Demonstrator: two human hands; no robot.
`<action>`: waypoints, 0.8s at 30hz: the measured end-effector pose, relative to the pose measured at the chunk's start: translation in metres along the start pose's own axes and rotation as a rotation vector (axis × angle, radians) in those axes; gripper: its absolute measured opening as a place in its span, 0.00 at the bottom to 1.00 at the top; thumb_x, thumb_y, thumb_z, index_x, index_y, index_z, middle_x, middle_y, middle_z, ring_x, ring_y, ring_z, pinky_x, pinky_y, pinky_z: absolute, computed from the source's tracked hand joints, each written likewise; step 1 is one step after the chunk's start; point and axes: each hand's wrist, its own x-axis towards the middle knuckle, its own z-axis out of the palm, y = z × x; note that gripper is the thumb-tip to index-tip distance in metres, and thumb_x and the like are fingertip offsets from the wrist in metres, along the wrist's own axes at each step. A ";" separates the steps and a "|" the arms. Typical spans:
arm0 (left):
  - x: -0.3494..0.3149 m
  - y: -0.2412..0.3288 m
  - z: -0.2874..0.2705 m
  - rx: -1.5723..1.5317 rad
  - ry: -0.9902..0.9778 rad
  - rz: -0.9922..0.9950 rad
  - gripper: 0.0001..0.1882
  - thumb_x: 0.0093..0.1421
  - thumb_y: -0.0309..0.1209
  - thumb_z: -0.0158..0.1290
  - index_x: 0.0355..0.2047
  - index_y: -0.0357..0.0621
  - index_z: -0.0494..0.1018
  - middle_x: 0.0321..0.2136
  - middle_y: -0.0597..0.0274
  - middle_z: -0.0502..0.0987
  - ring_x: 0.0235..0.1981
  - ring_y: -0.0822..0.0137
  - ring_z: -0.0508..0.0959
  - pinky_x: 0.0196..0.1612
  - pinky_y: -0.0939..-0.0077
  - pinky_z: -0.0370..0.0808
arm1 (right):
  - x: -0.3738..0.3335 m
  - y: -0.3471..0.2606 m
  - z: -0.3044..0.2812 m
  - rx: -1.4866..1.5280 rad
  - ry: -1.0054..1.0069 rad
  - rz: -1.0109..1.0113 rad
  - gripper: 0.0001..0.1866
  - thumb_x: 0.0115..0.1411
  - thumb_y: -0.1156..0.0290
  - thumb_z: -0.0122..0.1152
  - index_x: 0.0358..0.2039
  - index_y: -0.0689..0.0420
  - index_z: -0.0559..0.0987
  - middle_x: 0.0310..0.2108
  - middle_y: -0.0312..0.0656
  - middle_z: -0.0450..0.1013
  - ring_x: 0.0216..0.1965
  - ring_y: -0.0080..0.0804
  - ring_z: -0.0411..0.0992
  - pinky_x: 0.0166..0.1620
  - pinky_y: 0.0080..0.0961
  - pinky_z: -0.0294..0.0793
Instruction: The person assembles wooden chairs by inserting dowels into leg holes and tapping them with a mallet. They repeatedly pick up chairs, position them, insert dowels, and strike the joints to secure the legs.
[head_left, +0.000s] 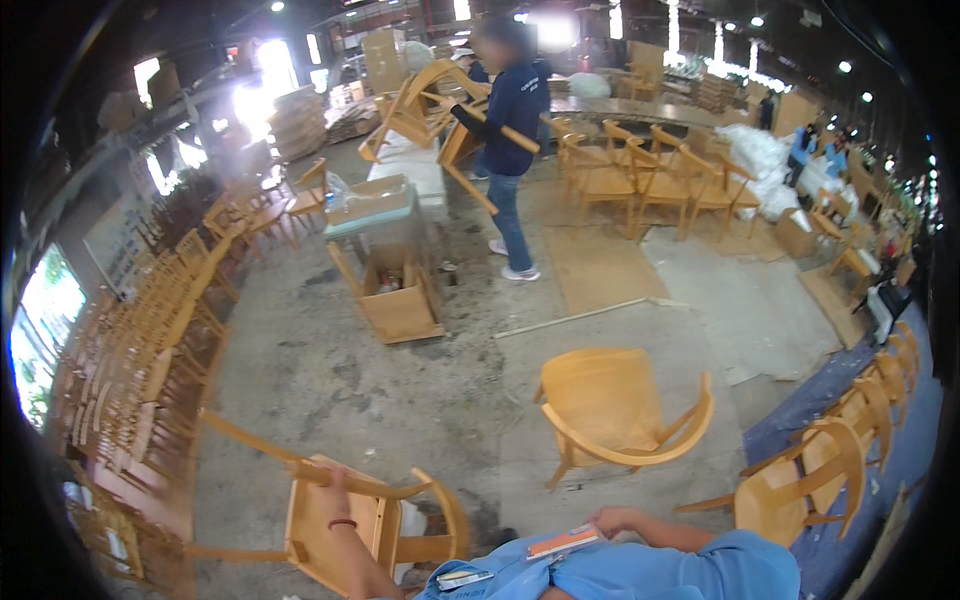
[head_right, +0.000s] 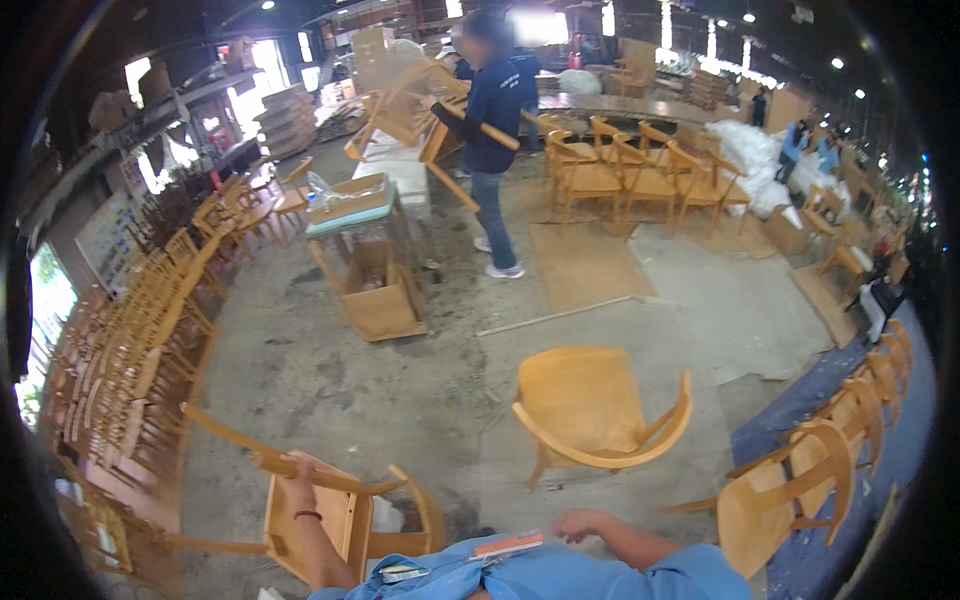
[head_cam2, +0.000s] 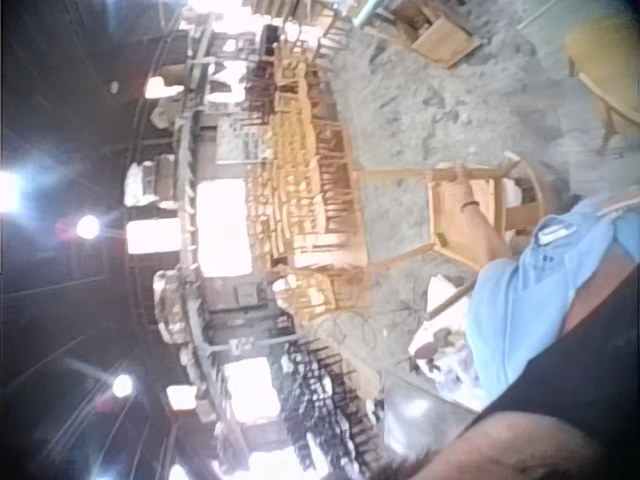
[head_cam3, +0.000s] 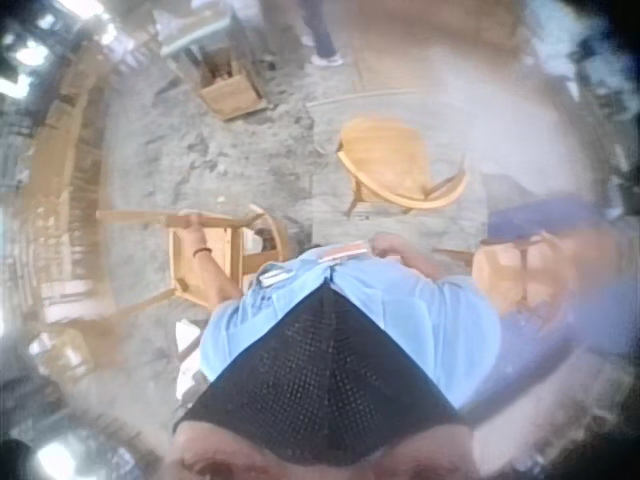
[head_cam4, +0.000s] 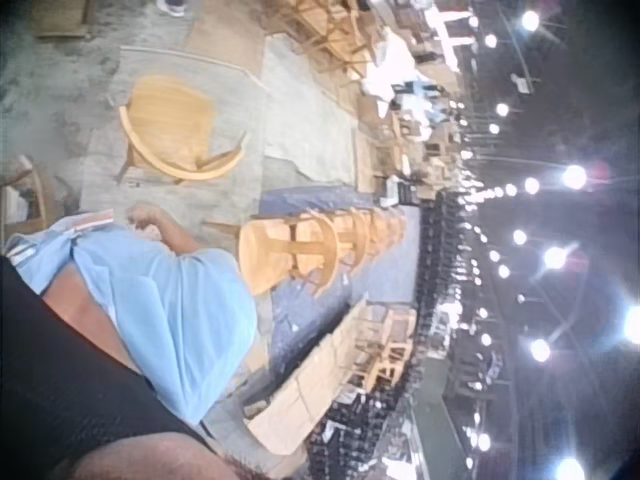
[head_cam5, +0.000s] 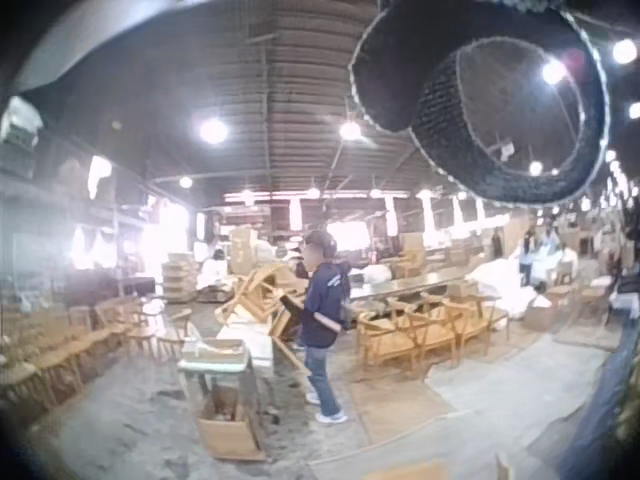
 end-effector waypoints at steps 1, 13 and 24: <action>0.015 0.021 -0.031 -0.148 0.044 -0.020 0.08 0.53 0.26 0.56 0.32 0.40 0.68 0.24 0.65 0.72 0.27 0.68 0.73 0.35 0.74 0.73 | 0.014 -0.017 -0.010 0.114 0.006 -0.105 0.26 0.63 0.50 0.51 0.56 0.50 0.72 0.52 0.39 0.72 0.39 0.33 0.75 0.39 0.29 0.78; 0.065 0.369 -0.117 -0.574 0.006 0.603 0.05 0.61 0.27 0.48 0.37 0.44 0.65 0.23 0.71 0.60 0.24 0.77 0.61 0.31 0.80 0.63 | 0.059 -0.232 -0.104 1.125 -0.092 -0.665 0.45 0.61 0.31 0.36 0.62 0.59 0.63 0.56 0.50 0.67 0.53 0.41 0.70 0.55 0.38 0.69; -0.031 0.671 0.034 -0.712 -0.516 1.009 0.08 0.59 0.25 0.51 0.27 0.41 0.62 0.20 0.67 0.61 0.25 0.73 0.65 0.38 0.76 0.64 | -0.117 -0.103 -0.266 1.411 -0.565 -1.708 0.40 0.62 0.40 0.40 0.57 0.67 0.66 0.43 0.56 0.72 0.35 0.44 0.76 0.41 0.37 0.77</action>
